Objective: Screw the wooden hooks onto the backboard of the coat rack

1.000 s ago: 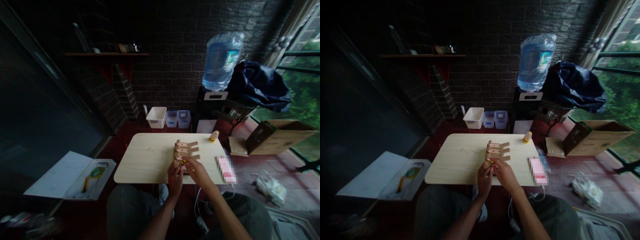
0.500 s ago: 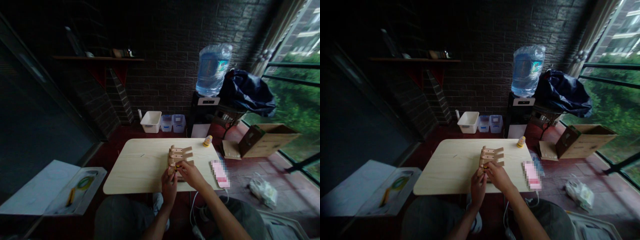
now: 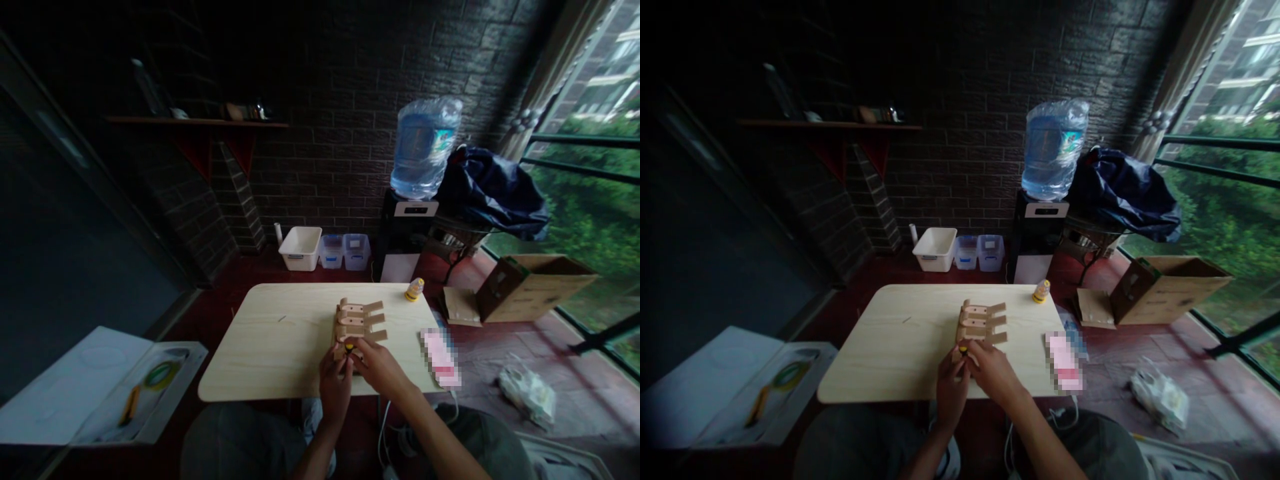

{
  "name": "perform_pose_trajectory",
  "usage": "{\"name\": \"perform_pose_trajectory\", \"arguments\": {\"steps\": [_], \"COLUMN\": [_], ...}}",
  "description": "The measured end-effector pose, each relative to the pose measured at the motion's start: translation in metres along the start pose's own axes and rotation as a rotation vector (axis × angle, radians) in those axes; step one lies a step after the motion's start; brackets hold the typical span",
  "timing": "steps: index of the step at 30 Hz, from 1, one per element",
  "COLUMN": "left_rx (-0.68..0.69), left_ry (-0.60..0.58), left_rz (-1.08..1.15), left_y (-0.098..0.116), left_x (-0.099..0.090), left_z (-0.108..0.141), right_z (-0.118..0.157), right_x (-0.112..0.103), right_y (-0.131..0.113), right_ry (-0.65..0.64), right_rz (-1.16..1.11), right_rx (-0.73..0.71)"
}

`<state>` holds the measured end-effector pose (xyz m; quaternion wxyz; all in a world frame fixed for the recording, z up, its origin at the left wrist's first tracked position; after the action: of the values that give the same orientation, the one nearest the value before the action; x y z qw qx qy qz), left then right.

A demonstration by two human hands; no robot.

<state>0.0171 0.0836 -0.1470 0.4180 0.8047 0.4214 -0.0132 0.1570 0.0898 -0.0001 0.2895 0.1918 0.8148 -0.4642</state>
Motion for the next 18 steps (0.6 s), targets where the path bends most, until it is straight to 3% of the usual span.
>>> {"name": "perform_pose_trajectory", "arguments": {"steps": [18], "left_rx": [-0.002], "left_ry": [-0.043], "left_rz": [0.005], "left_y": [0.0025], "left_x": [-0.0007], "left_z": [0.0023], "right_z": [0.0041], "right_x": [0.0058], "right_y": [0.0092], "right_ry": [0.104], "right_rz": [-0.079], "right_rx": [0.032]}}
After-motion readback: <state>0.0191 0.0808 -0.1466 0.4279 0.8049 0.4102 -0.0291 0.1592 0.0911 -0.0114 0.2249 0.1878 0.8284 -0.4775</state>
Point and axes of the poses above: each hand's wrist, its own z-axis away from the middle knuckle, its own x-axis out of the palm, y = z × x, the point moved 3 cm from there along -z, towards the middle knuckle, and after that the axes turned 11 degrees about y, right-handed, at the moved point
